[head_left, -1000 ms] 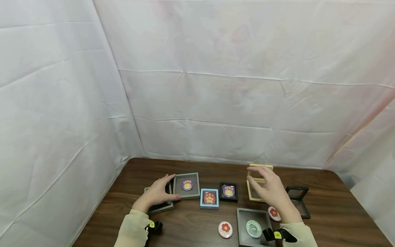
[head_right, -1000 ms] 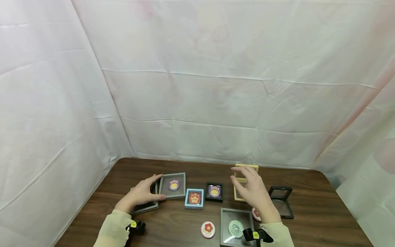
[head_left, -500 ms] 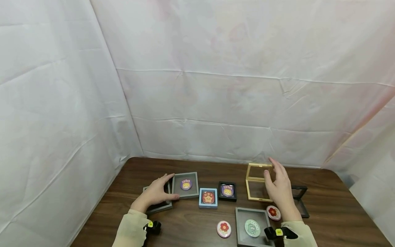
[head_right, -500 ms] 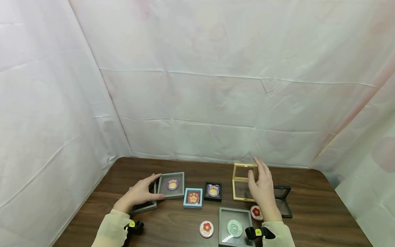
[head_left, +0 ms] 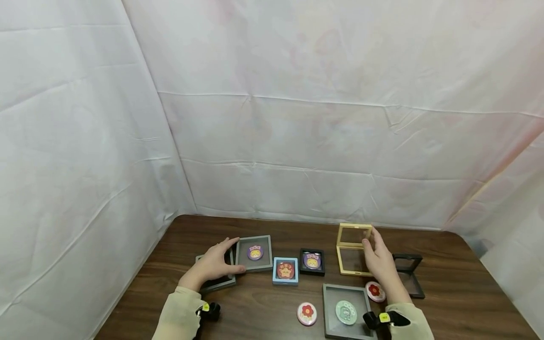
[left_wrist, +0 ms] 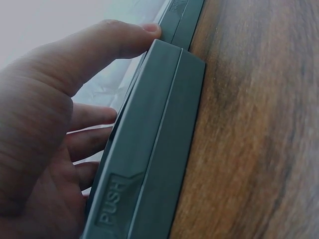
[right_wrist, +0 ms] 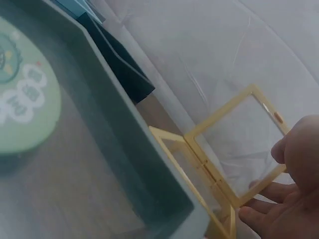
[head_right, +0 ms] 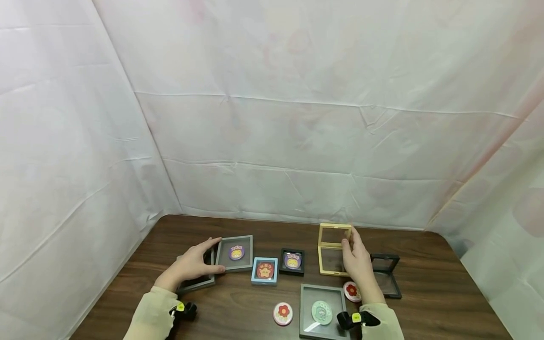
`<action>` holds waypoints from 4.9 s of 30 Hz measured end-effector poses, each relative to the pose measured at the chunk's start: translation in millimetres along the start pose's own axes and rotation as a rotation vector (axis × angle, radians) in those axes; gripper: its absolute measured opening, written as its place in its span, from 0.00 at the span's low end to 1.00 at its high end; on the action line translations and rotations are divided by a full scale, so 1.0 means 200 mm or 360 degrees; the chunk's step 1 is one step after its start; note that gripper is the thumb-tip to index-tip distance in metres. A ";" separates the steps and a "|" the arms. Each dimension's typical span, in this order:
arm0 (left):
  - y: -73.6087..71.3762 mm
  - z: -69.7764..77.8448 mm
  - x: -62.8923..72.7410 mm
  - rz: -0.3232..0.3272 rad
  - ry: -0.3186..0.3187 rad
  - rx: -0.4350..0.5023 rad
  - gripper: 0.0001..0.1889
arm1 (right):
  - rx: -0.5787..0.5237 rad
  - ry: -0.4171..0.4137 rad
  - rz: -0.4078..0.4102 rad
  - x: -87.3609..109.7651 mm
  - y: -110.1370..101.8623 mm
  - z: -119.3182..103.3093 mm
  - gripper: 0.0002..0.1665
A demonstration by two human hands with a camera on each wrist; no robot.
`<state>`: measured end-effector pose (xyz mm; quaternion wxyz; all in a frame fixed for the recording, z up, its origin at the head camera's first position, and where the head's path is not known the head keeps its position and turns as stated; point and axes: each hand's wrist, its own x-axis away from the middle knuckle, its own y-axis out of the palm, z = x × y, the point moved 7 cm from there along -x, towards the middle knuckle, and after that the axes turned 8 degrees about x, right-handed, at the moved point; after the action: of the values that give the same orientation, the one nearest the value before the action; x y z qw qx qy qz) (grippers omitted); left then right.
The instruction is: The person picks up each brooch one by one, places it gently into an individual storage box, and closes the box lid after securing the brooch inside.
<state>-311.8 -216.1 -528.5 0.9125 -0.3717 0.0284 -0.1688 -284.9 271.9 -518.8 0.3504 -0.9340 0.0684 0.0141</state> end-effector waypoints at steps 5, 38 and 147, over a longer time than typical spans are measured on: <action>0.00 0.00 0.00 0.0022 0.0005 -0.0019 0.56 | -0.0030 0.0067 -0.0031 -0.01 0.03 0.03 0.36; -0.01 0.13 0.00 0.0166 0.0267 -0.0108 0.50 | -0.0057 0.0038 -0.0006 -0.01 0.05 0.08 0.30; 0.73 0.82 0.19 -0.0325 0.1160 -0.0561 0.24 | -0.0144 0.0054 -0.0078 -0.01 0.07 0.08 0.26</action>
<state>-204.3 -22.1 -506.8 0.7437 -0.4390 0.3409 -0.3714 -289.4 271.4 -540.2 0.3069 -0.9503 0.0507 -0.0072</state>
